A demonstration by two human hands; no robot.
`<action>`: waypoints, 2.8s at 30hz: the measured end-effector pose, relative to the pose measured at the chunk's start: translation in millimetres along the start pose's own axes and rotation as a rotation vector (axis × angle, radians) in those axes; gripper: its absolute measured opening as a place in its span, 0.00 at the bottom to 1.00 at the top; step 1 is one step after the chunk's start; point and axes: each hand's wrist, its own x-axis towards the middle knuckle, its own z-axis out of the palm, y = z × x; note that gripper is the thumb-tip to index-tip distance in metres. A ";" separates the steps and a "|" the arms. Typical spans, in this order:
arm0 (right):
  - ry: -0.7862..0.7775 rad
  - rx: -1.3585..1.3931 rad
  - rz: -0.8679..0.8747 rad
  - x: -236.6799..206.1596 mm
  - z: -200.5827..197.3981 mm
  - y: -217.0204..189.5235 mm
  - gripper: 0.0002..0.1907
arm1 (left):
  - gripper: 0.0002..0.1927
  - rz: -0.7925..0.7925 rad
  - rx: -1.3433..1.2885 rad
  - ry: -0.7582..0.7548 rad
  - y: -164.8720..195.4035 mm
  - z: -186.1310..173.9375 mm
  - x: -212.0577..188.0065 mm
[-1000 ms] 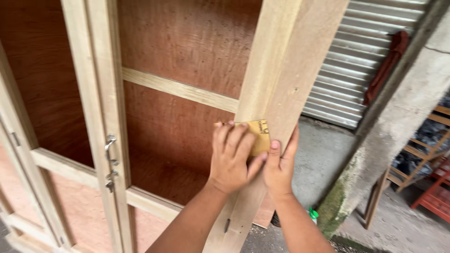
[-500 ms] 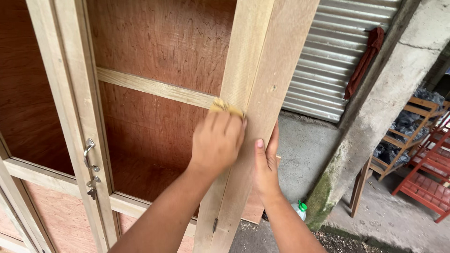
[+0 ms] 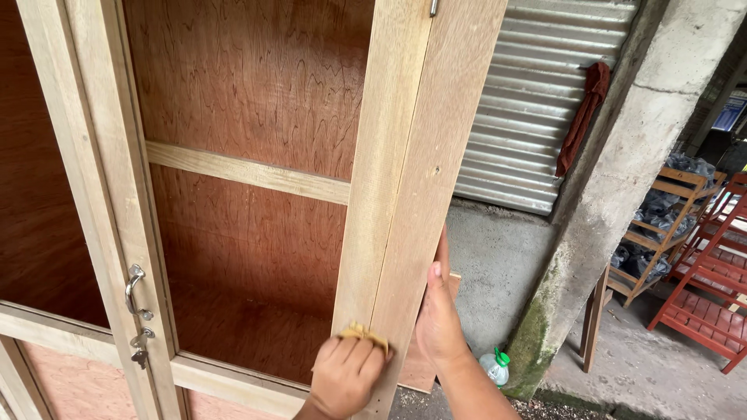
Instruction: The person sands the surfaces and edges of a wooden cabinet using a sanding sponge and sandpaper, working over the frame edges, panels, and door openings, and steadies the cabinet with the other hand while sanding different sides.
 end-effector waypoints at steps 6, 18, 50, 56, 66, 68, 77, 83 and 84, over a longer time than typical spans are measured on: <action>-0.027 0.026 0.081 1.7 4.9 -15.9 0.35 | 0.07 -0.057 0.055 0.315 -41.3 -3.8 204.9; 0.027 0.250 0.257 -11.6 -13.8 -8.5 0.36 | 0.06 0.029 -0.010 0.217 -20.0 5.7 105.8; 0.110 0.273 0.509 -23.5 -24.5 -30.4 0.42 | 0.11 0.435 -0.044 -0.142 -18.0 18.5 13.0; 0.184 0.305 0.539 -14.4 -25.5 -35.9 0.43 | 0.09 0.120 0.124 0.147 -54.9 22.3 234.9; 0.276 0.454 0.545 -5.4 -33.3 -26.0 0.39 | 0.14 0.052 0.098 -0.186 -19.9 31.4 138.0; 0.192 0.389 0.523 2.9 -28.0 -35.7 0.40 | 0.14 0.272 0.182 -0.057 -8.8 22.7 72.8; 0.171 0.292 0.480 12.6 -0.2 -82.6 0.41 | 0.15 0.095 0.156 0.176 -33.1 10.5 246.1; 0.171 0.348 0.474 17.5 -6.4 -83.8 0.41 | 0.05 -0.053 -0.023 0.385 -58.1 17.8 370.0; 0.188 0.360 0.488 18.5 -9.1 -83.5 0.41 | 0.06 -0.013 0.022 0.352 -53.1 22.6 348.4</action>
